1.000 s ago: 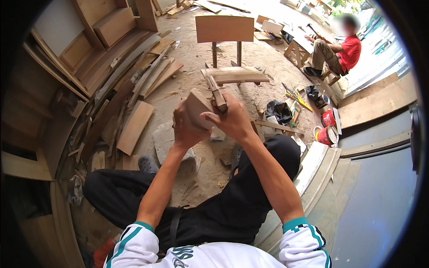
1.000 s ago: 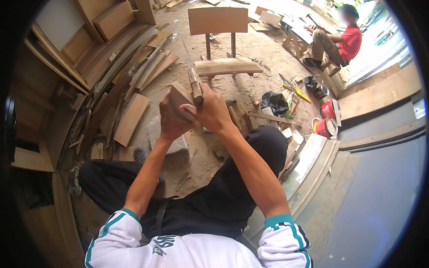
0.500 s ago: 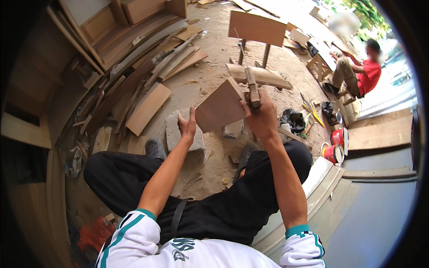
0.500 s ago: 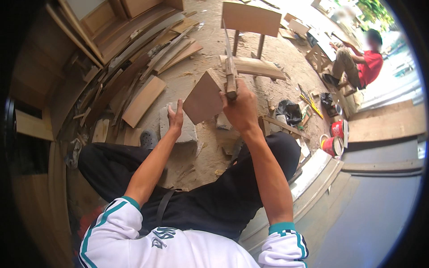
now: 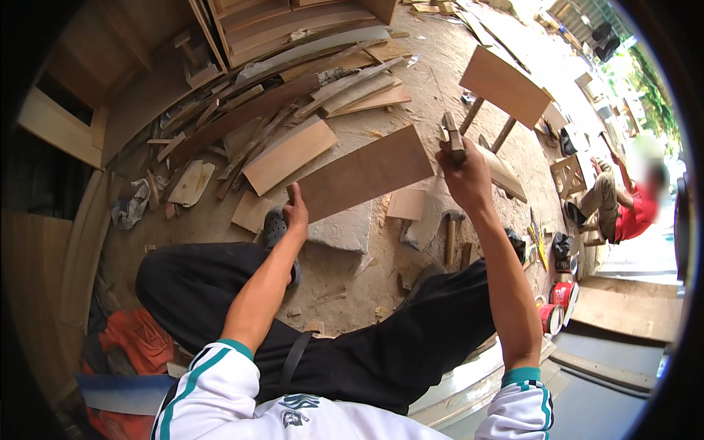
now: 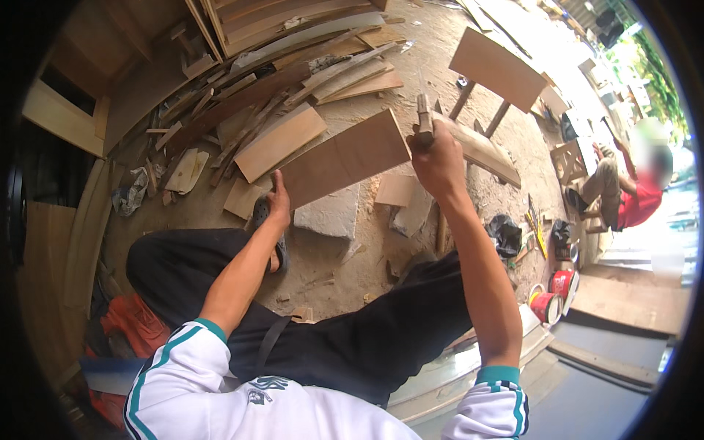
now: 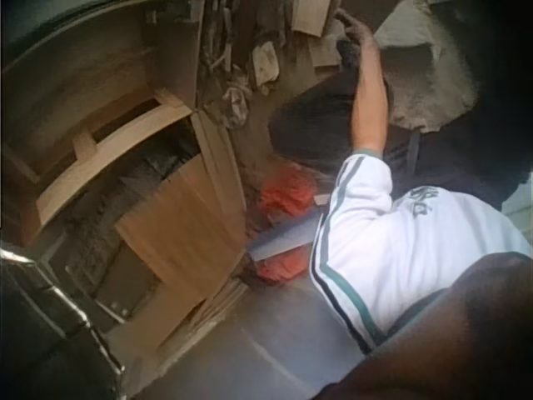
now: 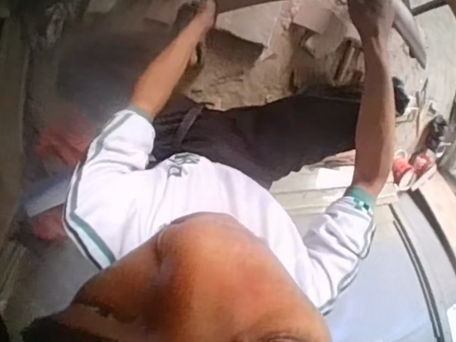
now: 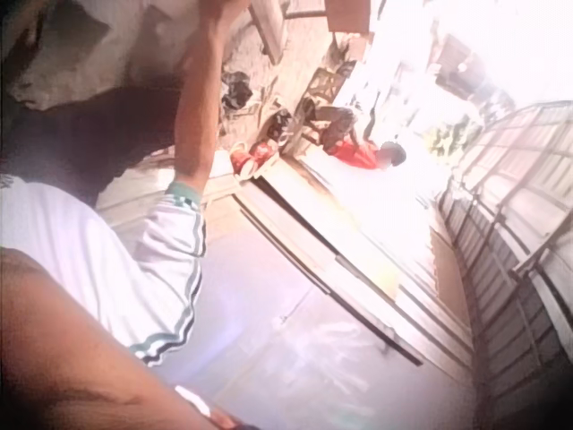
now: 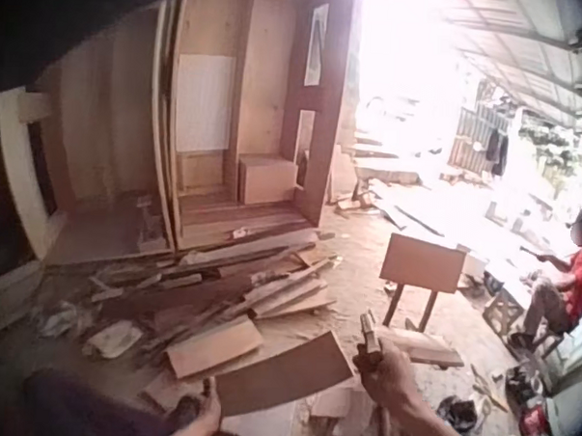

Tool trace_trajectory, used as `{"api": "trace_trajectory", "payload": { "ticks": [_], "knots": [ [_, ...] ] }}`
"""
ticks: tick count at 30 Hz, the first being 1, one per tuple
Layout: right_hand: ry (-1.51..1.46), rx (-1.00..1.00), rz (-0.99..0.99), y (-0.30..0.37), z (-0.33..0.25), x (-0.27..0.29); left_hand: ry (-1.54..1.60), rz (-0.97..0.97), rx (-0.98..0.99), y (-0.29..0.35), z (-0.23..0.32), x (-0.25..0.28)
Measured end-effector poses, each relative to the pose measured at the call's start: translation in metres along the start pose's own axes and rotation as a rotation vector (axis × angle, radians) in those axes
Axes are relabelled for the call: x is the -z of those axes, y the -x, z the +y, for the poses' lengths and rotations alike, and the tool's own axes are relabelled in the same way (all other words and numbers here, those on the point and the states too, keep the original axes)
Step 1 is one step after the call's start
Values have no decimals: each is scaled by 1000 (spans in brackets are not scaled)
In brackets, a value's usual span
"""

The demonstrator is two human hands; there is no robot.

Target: The person uses a chisel to carve a small wooden block while sitting on the floor. They then pick up a larger wooden frame and inspect it.

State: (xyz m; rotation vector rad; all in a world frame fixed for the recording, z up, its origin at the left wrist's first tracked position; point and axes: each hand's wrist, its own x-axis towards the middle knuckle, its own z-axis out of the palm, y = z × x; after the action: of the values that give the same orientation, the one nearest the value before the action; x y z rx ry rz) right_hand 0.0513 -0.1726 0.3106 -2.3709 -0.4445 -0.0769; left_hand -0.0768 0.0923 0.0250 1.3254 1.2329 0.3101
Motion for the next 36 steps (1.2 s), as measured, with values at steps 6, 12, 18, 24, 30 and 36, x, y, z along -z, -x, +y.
{"api": "trace_trajectory", "payload": {
  "ticks": [6, 12, 18, 24, 30, 36],
  "knots": [
    [-21, -2, -230, -19, -1, 0, -464, 337, -16, -99, -4, 47],
    [116, -23, -396, -13, 20, -11, -439, 404, 90, -173, -25, 59],
    [96, 57, -460, -16, 33, -13, -364, 531, 41, -226, -55, 57],
    [148, 32, -495, -16, 39, -14, -436, 437, 5, -236, -64, 46],
    [179, 12, -539, -15, 41, -17, -461, 214, 165, -215, -28, 28],
    [178, 28, -560, -15, 28, -28, -467, 302, 261, -234, -25, 23]
  ]
}}
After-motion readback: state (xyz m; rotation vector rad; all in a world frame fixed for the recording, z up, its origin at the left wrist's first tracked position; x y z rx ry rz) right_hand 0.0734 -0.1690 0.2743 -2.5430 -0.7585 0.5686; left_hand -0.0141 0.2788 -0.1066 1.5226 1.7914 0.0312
